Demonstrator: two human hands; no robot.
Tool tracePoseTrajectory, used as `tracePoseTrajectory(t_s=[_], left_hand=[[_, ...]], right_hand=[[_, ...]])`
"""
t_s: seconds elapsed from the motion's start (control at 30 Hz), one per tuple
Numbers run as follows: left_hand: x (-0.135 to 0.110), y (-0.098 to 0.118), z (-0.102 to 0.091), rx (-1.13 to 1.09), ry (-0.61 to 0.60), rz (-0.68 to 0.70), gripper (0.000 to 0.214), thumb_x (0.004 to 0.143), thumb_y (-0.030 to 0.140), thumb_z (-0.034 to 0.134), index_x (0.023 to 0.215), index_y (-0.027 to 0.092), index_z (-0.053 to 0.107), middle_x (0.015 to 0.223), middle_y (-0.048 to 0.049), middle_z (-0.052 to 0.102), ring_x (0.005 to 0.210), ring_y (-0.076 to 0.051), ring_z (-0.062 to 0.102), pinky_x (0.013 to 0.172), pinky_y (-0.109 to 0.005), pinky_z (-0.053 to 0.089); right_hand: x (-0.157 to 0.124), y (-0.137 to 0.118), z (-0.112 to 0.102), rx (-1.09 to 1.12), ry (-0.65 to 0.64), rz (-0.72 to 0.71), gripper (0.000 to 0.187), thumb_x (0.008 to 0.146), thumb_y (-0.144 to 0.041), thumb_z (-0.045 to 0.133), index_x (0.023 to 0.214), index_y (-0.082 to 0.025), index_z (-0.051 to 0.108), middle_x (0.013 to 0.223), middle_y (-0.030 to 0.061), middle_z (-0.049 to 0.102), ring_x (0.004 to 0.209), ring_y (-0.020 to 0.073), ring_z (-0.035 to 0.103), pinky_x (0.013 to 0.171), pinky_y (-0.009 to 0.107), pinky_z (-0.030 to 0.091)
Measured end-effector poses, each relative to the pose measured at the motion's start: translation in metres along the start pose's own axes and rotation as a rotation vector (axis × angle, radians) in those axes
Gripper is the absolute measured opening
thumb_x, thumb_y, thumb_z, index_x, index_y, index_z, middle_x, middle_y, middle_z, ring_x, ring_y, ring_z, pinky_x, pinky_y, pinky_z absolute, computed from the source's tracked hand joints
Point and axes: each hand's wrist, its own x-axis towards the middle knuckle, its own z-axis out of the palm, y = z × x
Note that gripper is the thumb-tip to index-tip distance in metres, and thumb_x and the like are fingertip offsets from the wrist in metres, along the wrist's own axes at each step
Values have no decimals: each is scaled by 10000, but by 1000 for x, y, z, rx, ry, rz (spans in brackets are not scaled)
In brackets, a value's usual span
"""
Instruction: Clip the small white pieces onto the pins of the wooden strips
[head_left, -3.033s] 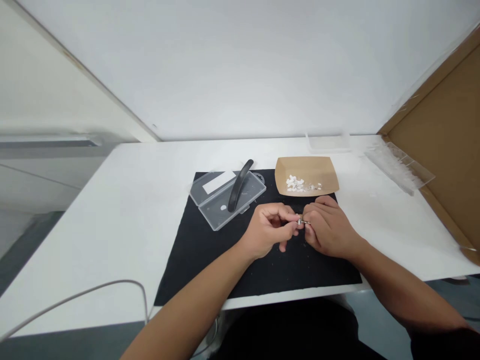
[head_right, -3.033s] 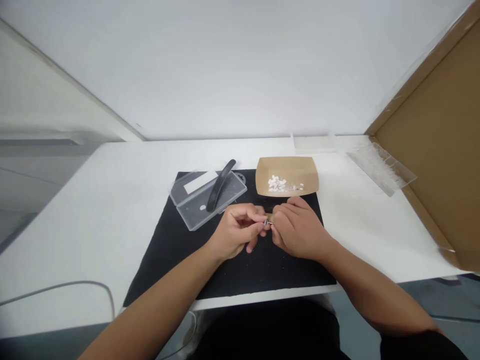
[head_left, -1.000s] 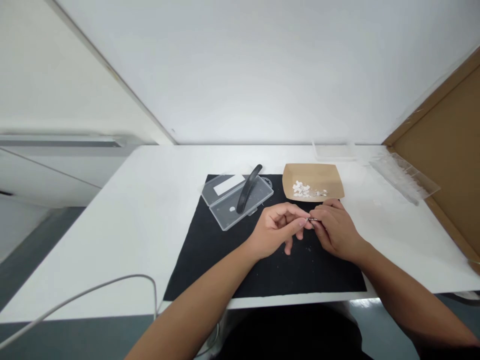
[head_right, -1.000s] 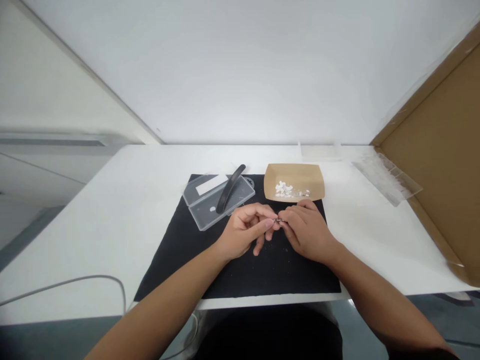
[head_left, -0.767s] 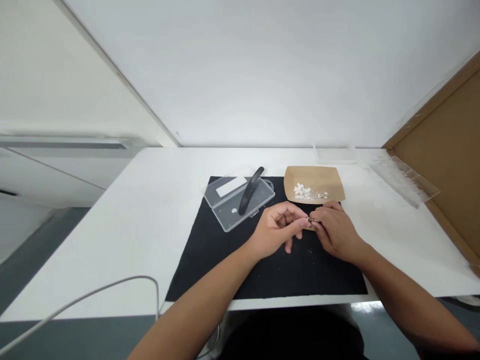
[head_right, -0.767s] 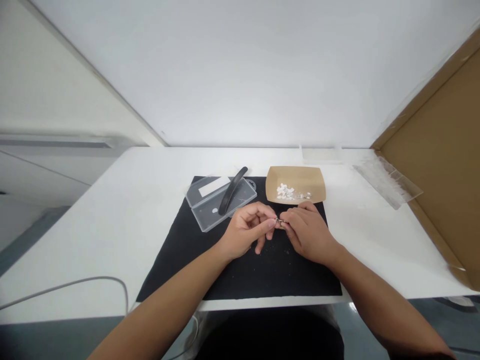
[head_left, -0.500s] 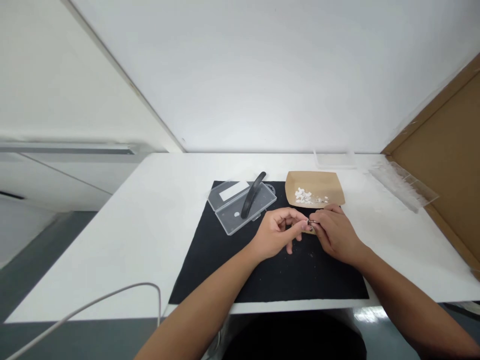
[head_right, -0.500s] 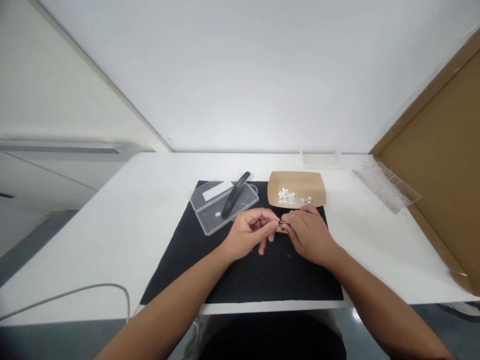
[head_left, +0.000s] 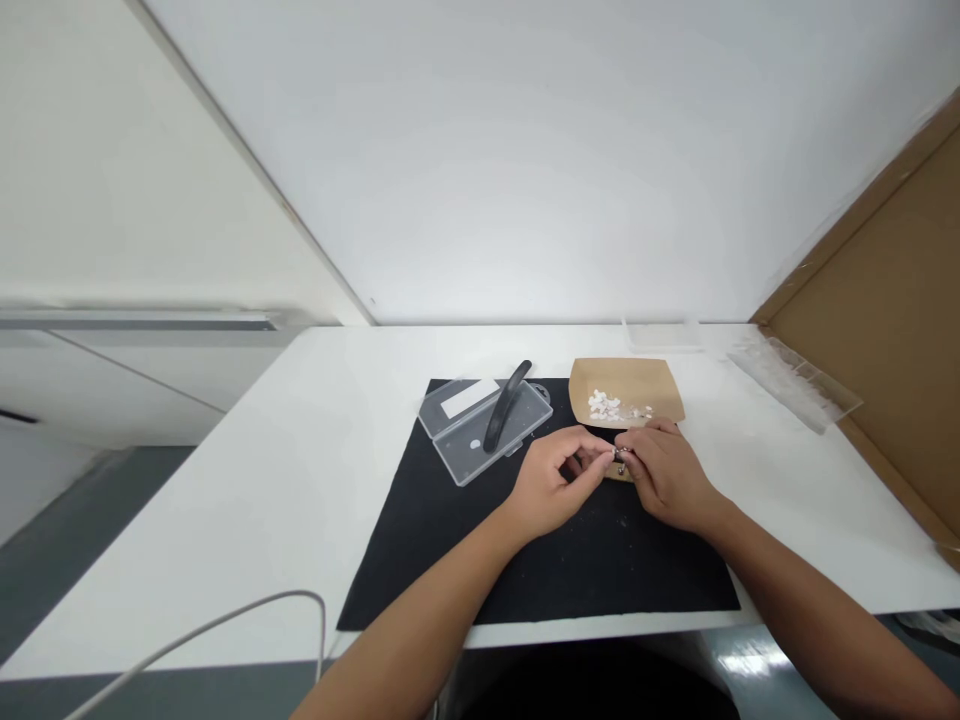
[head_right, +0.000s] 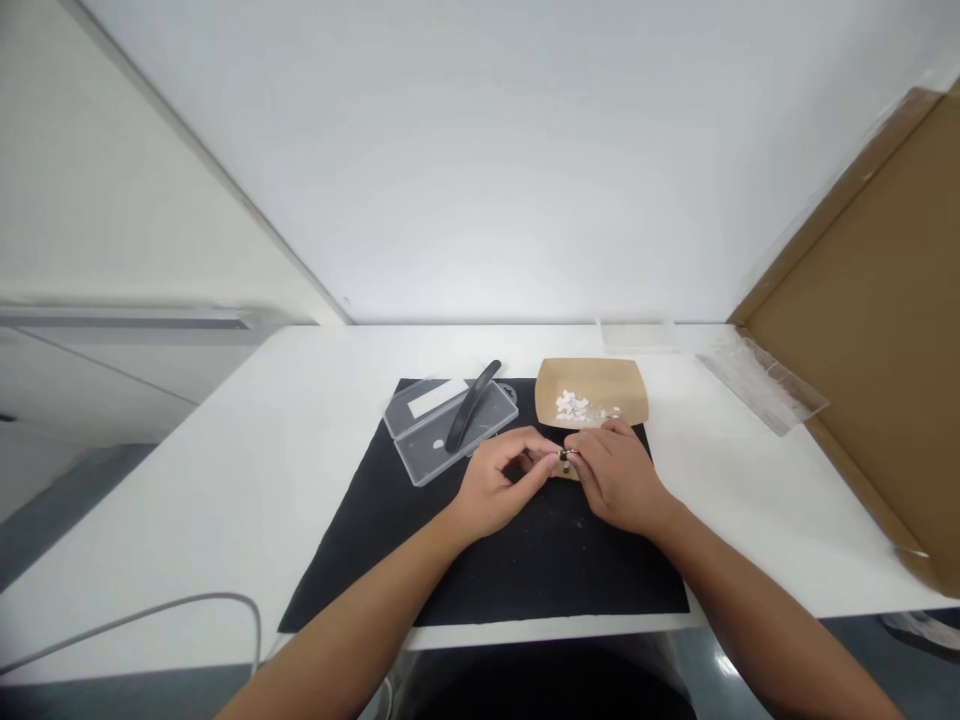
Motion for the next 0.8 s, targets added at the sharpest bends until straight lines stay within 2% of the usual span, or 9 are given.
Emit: tracePoseTrajectory(t_s=[0.13, 0.2, 0.27, 0.37, 0.5, 0.8], left_hand=[[6, -10, -5, 285, 71, 275, 140, 1008, 231, 658, 1099, 178, 750, 928, -67, 745, 794, -171, 652, 805, -345, 594], [7, -19, -8, 517, 89, 325, 191, 1000, 204, 655, 1173, 177, 733, 1017, -96, 734, 990, -245, 645, 948, -437, 578], [8, -28, -9, 692, 43, 330, 236, 992, 196, 659, 1219, 180, 721, 1127, -122, 703, 1129, -290, 596, 1000, -465, 565], [9, -39, -10, 825, -8, 332, 271, 994, 177, 640, 1253, 198, 720, 1203, -135, 653, 1186, -310, 538, 1007, -470, 568], [11, -46, -10, 891, -7, 318, 196, 1016, 192, 619, 1152, 225, 756, 1176, -127, 626, 1159, -305, 506, 947, -440, 580], [16, -51, -5, 980, 23, 282, 143, 1030, 178, 589, 960, 205, 710, 1089, -119, 610, 1115, -291, 486, 825, -366, 565]], right_hand=[[-1, 2, -2, -28, 22, 49, 144, 1080, -180, 458, 1077, -200, 601, 928, 60, 710, 830, 228, 631, 856, 398, 420], [0, 7, -3, -58, 50, 103, 143, 1084, -207, 478, 1088, -197, 621, 938, 65, 702, 869, 238, 642, 853, 403, 429], [1, 12, -5, -78, 77, 172, 162, 1090, -247, 496, 1102, -197, 649, 932, 65, 685, 857, 235, 636, 826, 400, 441], [1, 21, -6, -73, 110, 272, 217, 1097, -312, 511, 1129, -206, 698, 860, 49, 637, 779, 218, 600, 752, 383, 456], [0, 30, -6, -21, 180, 342, 254, 1086, -360, 548, 1148, -216, 748, 817, 43, 600, 748, 215, 597, 700, 375, 495], [2, 25, -5, 37, 251, 341, 196, 1048, -333, 606, 1070, -230, 771, 798, 28, 640, 720, 189, 615, 687, 351, 526]])
